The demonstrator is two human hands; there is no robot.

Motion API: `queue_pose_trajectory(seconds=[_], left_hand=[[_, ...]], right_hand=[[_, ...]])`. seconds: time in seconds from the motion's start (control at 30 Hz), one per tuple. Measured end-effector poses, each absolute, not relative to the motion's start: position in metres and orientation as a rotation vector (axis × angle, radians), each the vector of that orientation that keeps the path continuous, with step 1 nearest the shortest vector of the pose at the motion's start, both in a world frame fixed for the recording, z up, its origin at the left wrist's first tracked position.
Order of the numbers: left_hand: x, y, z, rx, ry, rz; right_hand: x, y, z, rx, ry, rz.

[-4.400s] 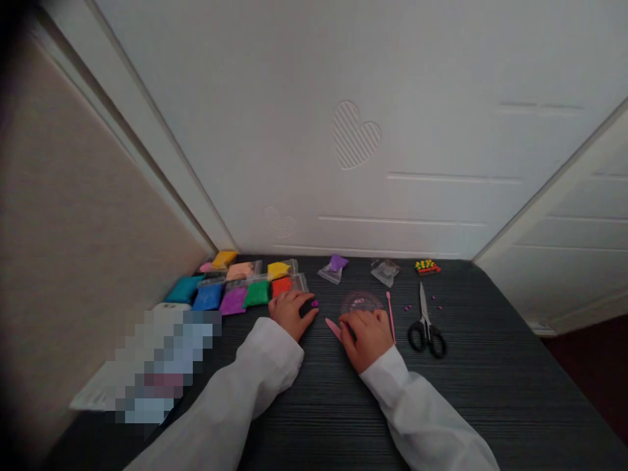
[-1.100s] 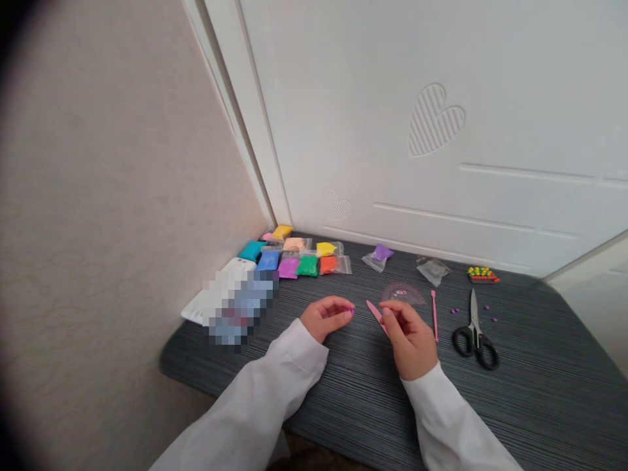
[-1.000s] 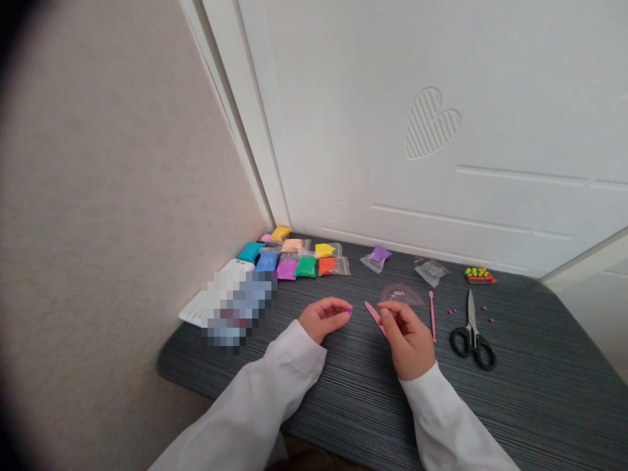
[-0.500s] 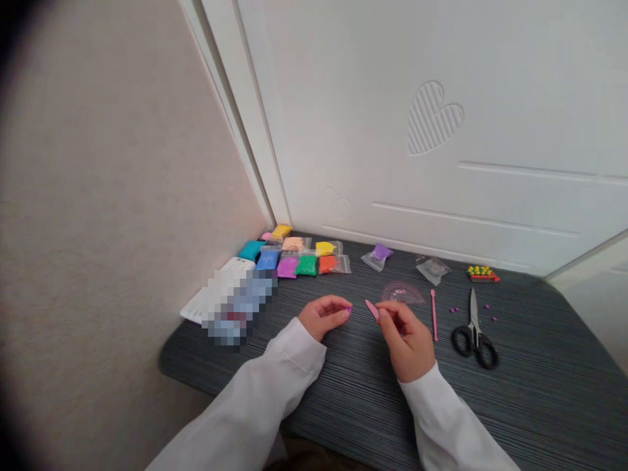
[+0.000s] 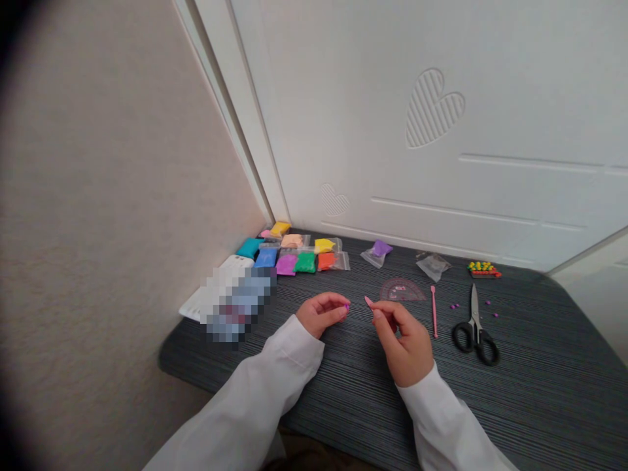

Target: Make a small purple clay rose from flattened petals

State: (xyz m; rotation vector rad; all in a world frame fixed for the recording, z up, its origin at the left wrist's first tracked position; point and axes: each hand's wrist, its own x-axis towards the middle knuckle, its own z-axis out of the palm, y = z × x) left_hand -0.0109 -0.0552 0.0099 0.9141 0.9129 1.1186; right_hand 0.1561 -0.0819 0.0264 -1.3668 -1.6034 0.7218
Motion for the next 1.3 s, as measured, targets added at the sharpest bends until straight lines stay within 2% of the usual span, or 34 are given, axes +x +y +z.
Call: queue_pose_trajectory(seconds=[0.93,1.3], left_hand=[[-0.005,-0.051,-0.001,0.887,0.934,1.104],[-0.011,-0.05,0.004,0.65,0.903,1.142]], right_hand=[[0.158,-0.083,0.031,-1.351,-1.626,0.635],[0.155,-0.084,0.036,-1.325,-1.715,0.532]])
